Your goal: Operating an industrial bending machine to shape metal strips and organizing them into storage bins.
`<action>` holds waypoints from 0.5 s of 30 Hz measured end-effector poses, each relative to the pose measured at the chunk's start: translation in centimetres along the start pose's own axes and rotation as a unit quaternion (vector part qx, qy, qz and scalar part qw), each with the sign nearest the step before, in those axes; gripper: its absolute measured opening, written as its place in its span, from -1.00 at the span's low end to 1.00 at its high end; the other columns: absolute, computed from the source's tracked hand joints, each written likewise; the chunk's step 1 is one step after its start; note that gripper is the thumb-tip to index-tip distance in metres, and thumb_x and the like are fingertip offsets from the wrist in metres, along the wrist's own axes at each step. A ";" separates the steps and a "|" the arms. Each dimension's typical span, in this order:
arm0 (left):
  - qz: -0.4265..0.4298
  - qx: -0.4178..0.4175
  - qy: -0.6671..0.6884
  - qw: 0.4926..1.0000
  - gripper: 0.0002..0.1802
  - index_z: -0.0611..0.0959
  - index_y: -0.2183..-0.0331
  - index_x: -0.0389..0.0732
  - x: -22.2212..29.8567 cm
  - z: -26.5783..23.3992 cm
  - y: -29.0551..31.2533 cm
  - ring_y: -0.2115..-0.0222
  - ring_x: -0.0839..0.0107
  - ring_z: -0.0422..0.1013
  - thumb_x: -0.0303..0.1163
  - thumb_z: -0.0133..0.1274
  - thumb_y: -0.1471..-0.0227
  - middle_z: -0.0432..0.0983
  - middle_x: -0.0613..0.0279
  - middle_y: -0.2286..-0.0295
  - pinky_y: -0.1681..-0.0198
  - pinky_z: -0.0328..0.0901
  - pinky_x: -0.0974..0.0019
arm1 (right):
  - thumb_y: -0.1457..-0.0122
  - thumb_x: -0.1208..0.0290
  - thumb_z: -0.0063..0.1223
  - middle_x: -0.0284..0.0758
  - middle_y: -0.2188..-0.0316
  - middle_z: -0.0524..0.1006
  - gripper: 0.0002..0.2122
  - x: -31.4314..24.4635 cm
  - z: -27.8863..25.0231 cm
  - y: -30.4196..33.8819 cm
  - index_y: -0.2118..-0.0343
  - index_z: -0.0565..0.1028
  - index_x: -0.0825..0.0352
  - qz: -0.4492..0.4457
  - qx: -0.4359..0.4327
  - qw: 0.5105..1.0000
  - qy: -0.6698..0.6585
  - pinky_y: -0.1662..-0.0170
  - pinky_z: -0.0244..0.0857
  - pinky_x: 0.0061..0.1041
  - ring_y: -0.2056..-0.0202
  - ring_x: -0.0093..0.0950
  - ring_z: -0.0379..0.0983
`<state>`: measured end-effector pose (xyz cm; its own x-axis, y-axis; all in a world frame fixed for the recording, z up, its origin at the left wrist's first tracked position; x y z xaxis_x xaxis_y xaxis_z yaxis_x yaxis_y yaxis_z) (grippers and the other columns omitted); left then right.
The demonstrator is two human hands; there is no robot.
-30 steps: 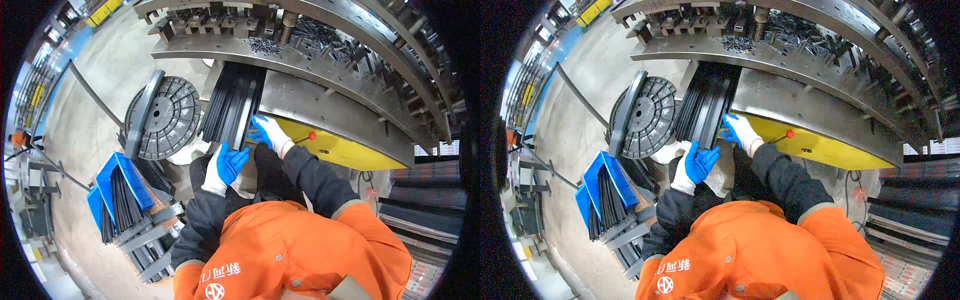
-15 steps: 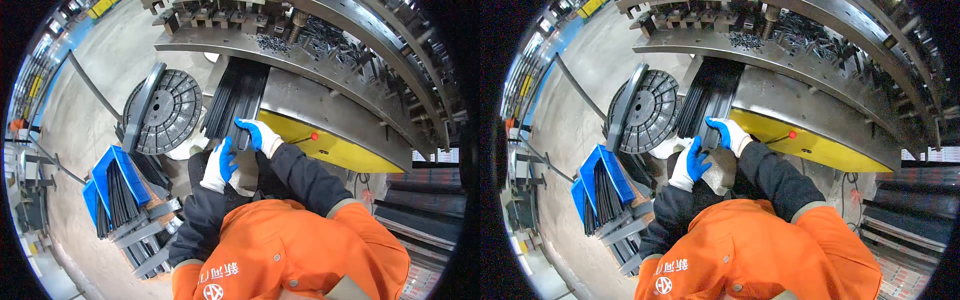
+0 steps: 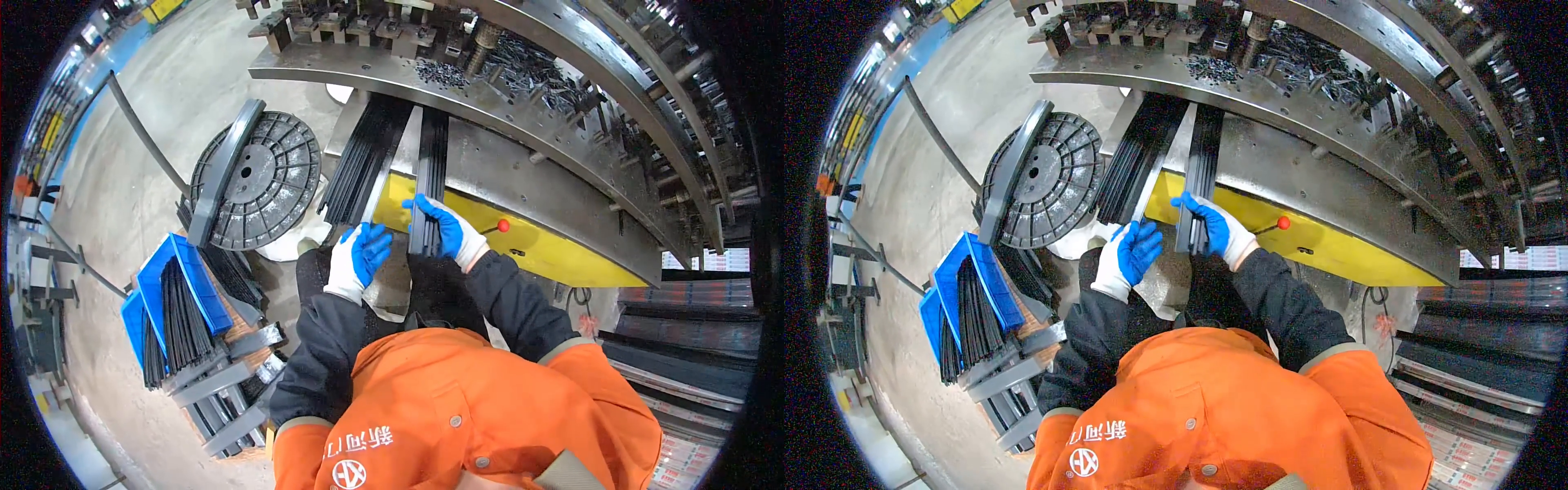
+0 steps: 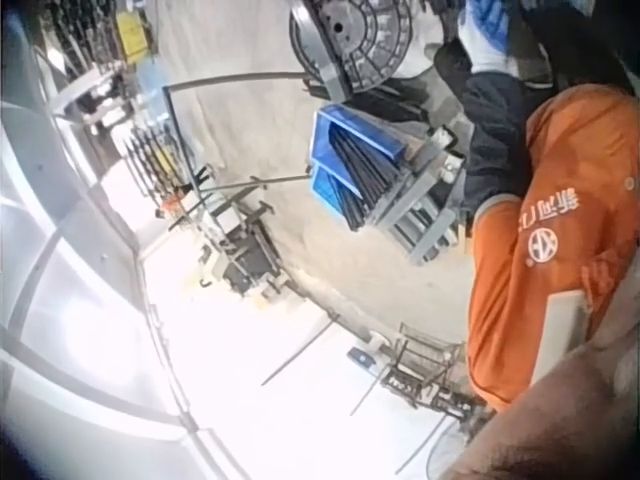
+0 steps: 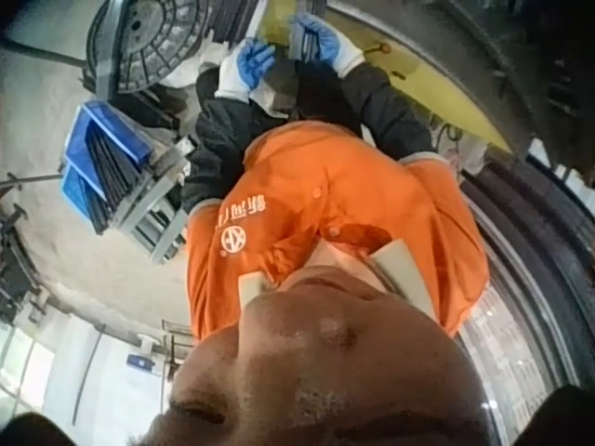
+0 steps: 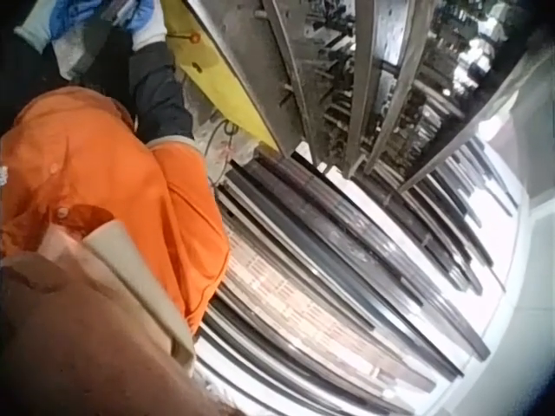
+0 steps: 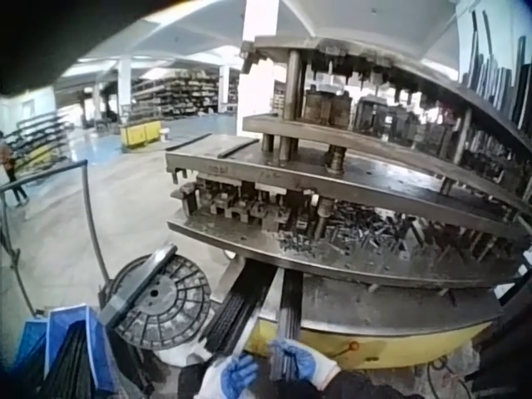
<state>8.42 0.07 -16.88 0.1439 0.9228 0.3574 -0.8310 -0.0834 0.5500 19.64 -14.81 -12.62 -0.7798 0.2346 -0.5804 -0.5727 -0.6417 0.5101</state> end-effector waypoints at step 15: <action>-0.170 -0.181 -0.164 0.955 -0.59 0.44 0.08 -0.22 -6.8 6.8 1.7 0.19 0.14 0.42 -0.16 -0.15 -0.12 0.45 -0.04 0.20 0.16 0.32 0.21 | -0.13 0.33 -0.03 -0.44 0.56 0.32 -0.66 -2.3 -4.3 18.8 0.04 0.34 0.32 0.073 0.050 0.990 0.108 0.54 0.08 -0.73 0.62 -0.64 0.16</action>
<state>9.66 -8.90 -13.27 0.5494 0.7009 0.4550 -0.8291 0.3895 0.4011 11.76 -30.57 -4.38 -0.7901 -0.0248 -0.6125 -0.4881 -0.5790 0.6531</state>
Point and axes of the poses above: each hand's wrist, its own y-axis away from the middle knuckle, its own z-axis out of the palm, x = y × z, the point moved 4 cm from there along -y, towards the middle knuckle
